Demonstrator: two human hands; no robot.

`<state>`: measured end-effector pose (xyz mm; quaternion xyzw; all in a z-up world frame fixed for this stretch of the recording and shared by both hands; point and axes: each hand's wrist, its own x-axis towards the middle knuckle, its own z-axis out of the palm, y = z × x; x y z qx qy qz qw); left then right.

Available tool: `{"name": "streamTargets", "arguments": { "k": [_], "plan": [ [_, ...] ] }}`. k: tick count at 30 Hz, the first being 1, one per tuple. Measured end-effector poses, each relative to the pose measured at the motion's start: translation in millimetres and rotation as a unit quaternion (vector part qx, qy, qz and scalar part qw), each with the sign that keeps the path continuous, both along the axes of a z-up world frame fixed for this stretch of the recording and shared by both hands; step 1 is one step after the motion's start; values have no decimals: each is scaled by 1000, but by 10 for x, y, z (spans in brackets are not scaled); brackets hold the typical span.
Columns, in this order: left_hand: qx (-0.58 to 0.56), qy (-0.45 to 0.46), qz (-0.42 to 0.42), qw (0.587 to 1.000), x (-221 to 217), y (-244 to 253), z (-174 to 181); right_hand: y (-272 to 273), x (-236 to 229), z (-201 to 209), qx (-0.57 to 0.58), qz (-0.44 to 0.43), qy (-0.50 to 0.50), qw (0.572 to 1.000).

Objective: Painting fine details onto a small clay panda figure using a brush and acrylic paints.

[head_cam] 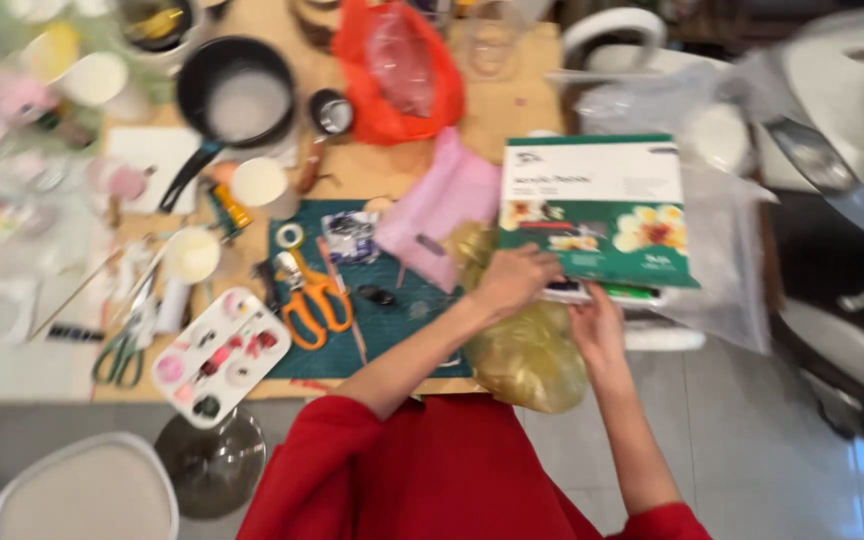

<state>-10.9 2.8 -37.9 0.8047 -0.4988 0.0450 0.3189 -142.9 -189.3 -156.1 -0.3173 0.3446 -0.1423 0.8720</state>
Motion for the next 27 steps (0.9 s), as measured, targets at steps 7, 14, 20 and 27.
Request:
{"name": "streamTargets", "arguments": {
  "k": [7,14,20,27],
  "plan": [
    [91,63,22,994,-209,-116,-259,-397,-214,-141,61,39,-17,997],
    [27,142,13,989,-231,-50,-138,-484,-197,0,15,53,28,998],
    [-103,84,163,978,495,1446,425,-477,-379,324,-181,-143,15,973],
    [-247,156,435,852,798,4096,1037,1551,181,1820,-597,21,-83,798]
  ]
}}
